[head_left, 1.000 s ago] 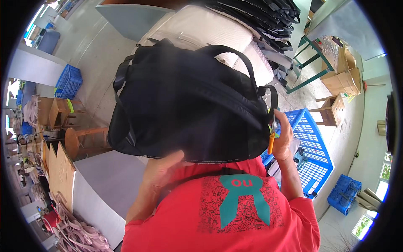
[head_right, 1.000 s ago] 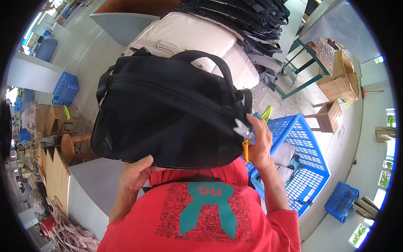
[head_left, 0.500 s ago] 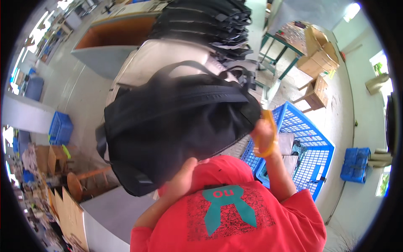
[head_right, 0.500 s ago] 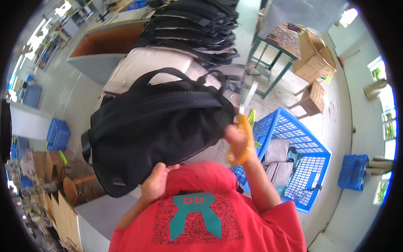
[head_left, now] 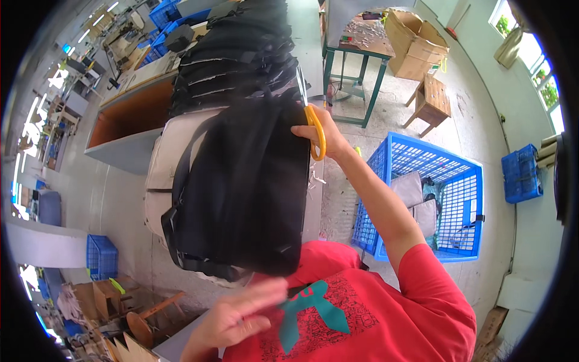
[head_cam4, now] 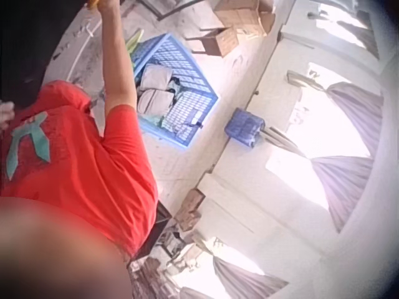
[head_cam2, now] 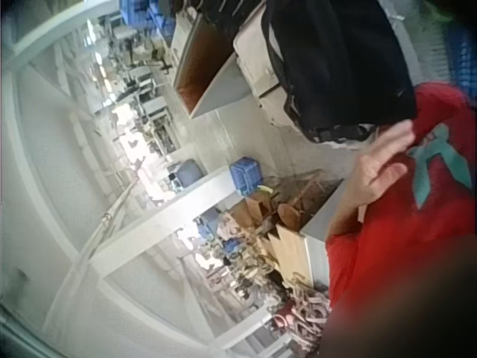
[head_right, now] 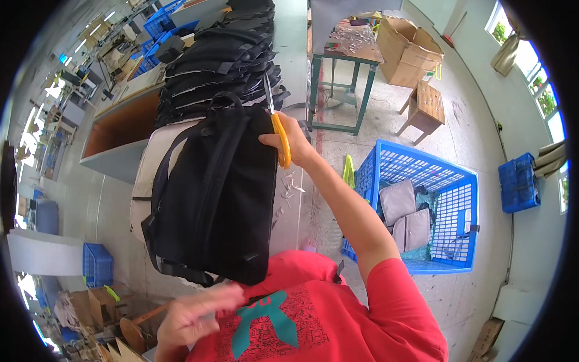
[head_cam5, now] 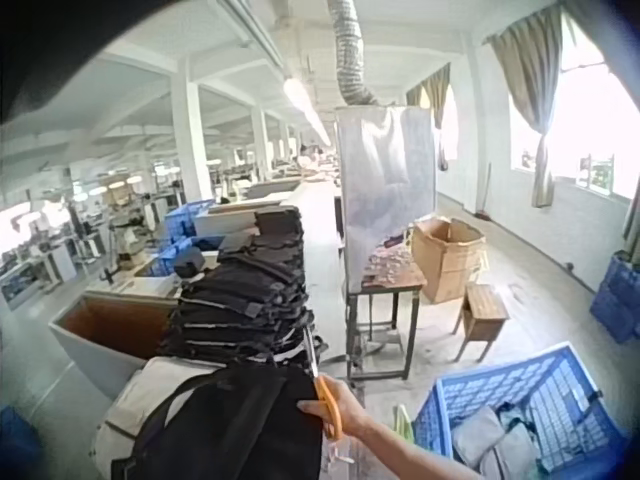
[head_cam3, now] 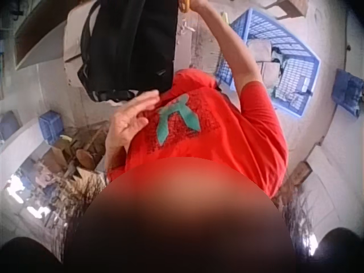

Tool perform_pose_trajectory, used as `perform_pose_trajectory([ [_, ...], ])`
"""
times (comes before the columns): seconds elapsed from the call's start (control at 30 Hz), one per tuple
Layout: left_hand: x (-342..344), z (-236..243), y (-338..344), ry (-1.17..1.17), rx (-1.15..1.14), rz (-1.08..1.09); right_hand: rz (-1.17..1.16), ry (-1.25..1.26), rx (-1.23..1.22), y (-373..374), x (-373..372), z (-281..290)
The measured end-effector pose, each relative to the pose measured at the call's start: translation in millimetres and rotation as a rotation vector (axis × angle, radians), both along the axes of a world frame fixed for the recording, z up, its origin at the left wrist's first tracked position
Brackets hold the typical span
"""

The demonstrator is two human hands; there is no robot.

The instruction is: Trimming excess material from backpack components using scissors at a production workbench.

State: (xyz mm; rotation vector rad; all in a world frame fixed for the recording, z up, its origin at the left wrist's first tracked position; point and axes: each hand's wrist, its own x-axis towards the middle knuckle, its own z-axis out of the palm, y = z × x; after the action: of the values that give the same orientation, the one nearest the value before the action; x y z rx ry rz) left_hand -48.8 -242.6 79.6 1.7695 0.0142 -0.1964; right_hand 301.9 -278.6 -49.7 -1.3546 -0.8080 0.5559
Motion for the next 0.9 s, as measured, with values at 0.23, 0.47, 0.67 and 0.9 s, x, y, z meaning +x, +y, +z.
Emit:
perform_pose_trajectory([
  [0.23, 73, -80, 69, -0.183, 1.15, 0.436, -0.232, 0.182, -0.045, -17, -15, -29],
  [0.47, 73, -128, 66, -0.032, 1.389, 0.325, -0.423, 0.257, -0.257, -97, -97, -107],
  [0.67, 73, -129, 68, -0.043, 1.396, 0.346, -0.186, 0.732, -0.246, -90, -141, -96],
  [0.9, 31, -105, 83, -0.062, 1.428, 0.965, -0.317, 0.636, -0.125, -60, -142, -72],
])
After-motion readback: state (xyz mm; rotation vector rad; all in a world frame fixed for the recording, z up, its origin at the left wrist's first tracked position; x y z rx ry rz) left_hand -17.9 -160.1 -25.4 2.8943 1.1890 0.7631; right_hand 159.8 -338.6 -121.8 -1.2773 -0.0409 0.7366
